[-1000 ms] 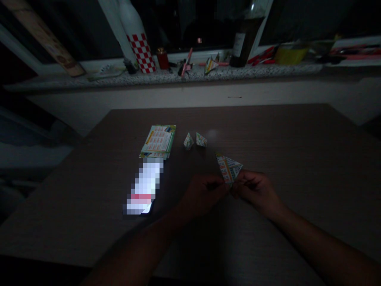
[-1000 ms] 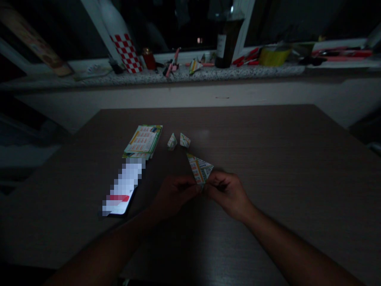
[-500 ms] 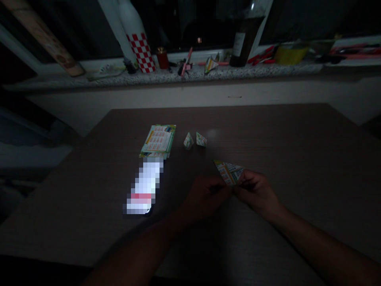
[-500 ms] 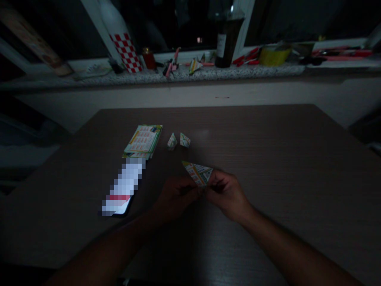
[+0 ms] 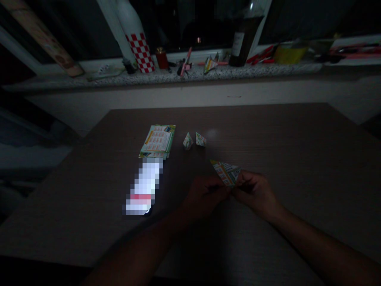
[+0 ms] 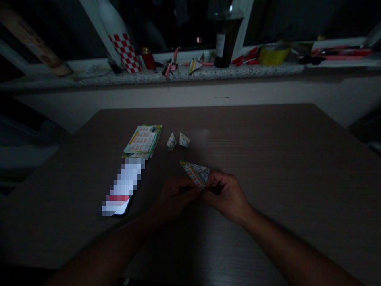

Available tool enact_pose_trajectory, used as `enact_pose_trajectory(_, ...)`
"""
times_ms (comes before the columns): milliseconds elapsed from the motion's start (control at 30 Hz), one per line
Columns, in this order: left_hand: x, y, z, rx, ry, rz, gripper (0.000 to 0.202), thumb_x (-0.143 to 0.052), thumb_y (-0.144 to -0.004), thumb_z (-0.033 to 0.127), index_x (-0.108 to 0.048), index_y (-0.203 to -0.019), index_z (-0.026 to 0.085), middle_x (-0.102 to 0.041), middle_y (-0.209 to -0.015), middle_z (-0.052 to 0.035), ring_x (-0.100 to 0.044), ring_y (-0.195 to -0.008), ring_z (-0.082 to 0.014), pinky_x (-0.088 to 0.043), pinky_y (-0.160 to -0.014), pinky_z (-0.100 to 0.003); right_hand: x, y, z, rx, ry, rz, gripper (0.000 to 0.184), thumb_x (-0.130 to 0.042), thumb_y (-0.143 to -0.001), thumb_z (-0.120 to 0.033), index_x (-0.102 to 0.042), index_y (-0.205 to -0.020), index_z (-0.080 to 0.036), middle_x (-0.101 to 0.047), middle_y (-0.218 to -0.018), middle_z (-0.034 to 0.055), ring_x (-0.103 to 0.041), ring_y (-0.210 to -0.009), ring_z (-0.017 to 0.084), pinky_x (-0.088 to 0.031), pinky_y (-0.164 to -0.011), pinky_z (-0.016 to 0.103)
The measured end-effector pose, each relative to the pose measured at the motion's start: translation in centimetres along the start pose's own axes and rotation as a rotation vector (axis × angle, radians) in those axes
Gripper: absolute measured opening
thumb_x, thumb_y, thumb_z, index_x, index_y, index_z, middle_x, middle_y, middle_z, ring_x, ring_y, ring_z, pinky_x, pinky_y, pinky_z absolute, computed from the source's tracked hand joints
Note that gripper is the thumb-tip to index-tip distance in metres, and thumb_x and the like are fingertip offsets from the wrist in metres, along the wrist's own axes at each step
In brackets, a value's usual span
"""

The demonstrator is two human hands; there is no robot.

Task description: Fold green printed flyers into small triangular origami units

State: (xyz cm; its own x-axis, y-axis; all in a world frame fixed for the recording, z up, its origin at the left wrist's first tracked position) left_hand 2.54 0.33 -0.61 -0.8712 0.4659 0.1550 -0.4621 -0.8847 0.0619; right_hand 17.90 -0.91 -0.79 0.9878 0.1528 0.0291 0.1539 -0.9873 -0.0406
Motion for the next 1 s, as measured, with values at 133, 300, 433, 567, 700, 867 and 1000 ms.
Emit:
enact_pose_trajectory(133, -0.09, 0.09, -0.19, 0.04, -0.006, -0.047, 0.024, -0.058, -0.078, 0.031, -0.062, -0.061, 0.013, -0.049, -0.053, 0.003, -0.042, -0.052, -0.0083, -0.03, -0.049, -0.02, 0.23, -0.02, -0.02, 0.036, 0.064, 0.018, 0.011, -0.06, -0.065, -0.017, -0.056, -0.056, -0.018, -0.054, -0.052, -0.0028, -0.046, -0.047, 0.009, -0.038, -0.046, 0.021)
enact_pose_trajectory(300, -0.2, 0.1, 0.07, 0.035, -0.015, -0.044, 0.022, -0.058, -0.077, 0.029, -0.062, -0.061, 0.014, -0.051, -0.054, 0.0028, -0.044, -0.053, -0.0086, -0.031, -0.05, -0.02, 0.23, -0.11, 0.02, 0.035, 0.035, 0.043, 0.011, -0.06, -0.066, -0.019, -0.056, -0.056, -0.018, -0.056, -0.052, -0.002, -0.047, -0.046, 0.009, -0.037, -0.045, 0.021)
enact_pose_trajectory(433, -0.18, -0.01, 0.12, 0.007, -0.008, 0.007, 0.023, -0.057, -0.078, 0.029, -0.061, -0.06, 0.014, -0.051, -0.055, 0.003, -0.043, -0.054, -0.0085, -0.031, -0.051, -0.02, 0.11, -0.09, 0.21, -0.009, -0.014, 0.058, 0.01, -0.063, -0.062, -0.016, -0.054, -0.058, -0.019, -0.056, -0.055, -0.0027, -0.048, -0.049, 0.009, -0.038, -0.047, 0.021)
enact_pose_trajectory(567, -0.16, -0.01, -0.09, -0.01, 0.01, 0.016, 0.024, -0.057, -0.08, 0.029, -0.061, -0.062, 0.014, -0.05, -0.056, 0.0035, -0.043, -0.054, -0.0082, -0.031, -0.053, -0.02, -0.04, -0.03, 0.5, -0.033, -0.049, 0.022, 0.012, -0.065, -0.061, -0.015, -0.054, -0.061, -0.019, -0.056, -0.058, -0.003, -0.049, -0.051, 0.01, -0.038, -0.049, 0.021)
enact_pose_trajectory(700, -0.13, 0.04, -0.3, 0.013, 0.035, 0.017, 0.022, -0.058, -0.08, 0.031, -0.065, -0.068, 0.014, -0.053, -0.06, 0.0028, -0.045, -0.058, -0.0093, -0.033, -0.055, -0.02, -0.24, 0.0, 0.6, -0.037, -0.078, -0.033, 0.017, -0.065, -0.061, -0.01, -0.051, -0.063, -0.02, -0.054, -0.059, -0.0051, -0.047, -0.052, 0.009, -0.037, -0.05, 0.02)
enact_pose_trajectory(867, -0.03, 0.04, -0.28, 0.022, 0.053, 0.035, 0.024, -0.059, -0.079, 0.034, -0.065, -0.067, 0.013, -0.053, -0.058, 0.0025, -0.045, -0.056, -0.0094, -0.032, -0.054, -0.021, -0.38, -0.04, 0.06, -0.016, -0.131, -0.079, 0.016, -0.063, -0.065, -0.009, -0.052, -0.063, -0.02, -0.057, -0.06, -0.0044, -0.053, -0.056, 0.01, -0.041, -0.054, 0.021)
enact_pose_trajectory(1000, 0.04, 0.05, -0.16, 0.01, 0.027, 0.011, 0.026, -0.059, -0.079, 0.032, -0.062, -0.062, 0.013, -0.051, -0.056, 0.003, -0.043, -0.053, -0.0085, -0.031, -0.052, -0.02, -0.28, -0.15, -0.01, -0.034, -0.148, -0.09, 0.014, -0.065, -0.063, -0.009, -0.054, -0.063, -0.019, -0.06, -0.061, -0.003, -0.056, -0.056, 0.011, -0.043, -0.053, 0.021)
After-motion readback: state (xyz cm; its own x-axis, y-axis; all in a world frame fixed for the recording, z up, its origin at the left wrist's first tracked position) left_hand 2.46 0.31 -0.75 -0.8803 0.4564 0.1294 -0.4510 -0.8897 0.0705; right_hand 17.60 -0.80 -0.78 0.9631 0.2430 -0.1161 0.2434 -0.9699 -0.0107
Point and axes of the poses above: each hand's wrist, its own y-axis away from the middle knuckle, its own x-axis out of the back of the hand, z = x × y, the point moved 2 cm from there along -y, towards the middle knuckle
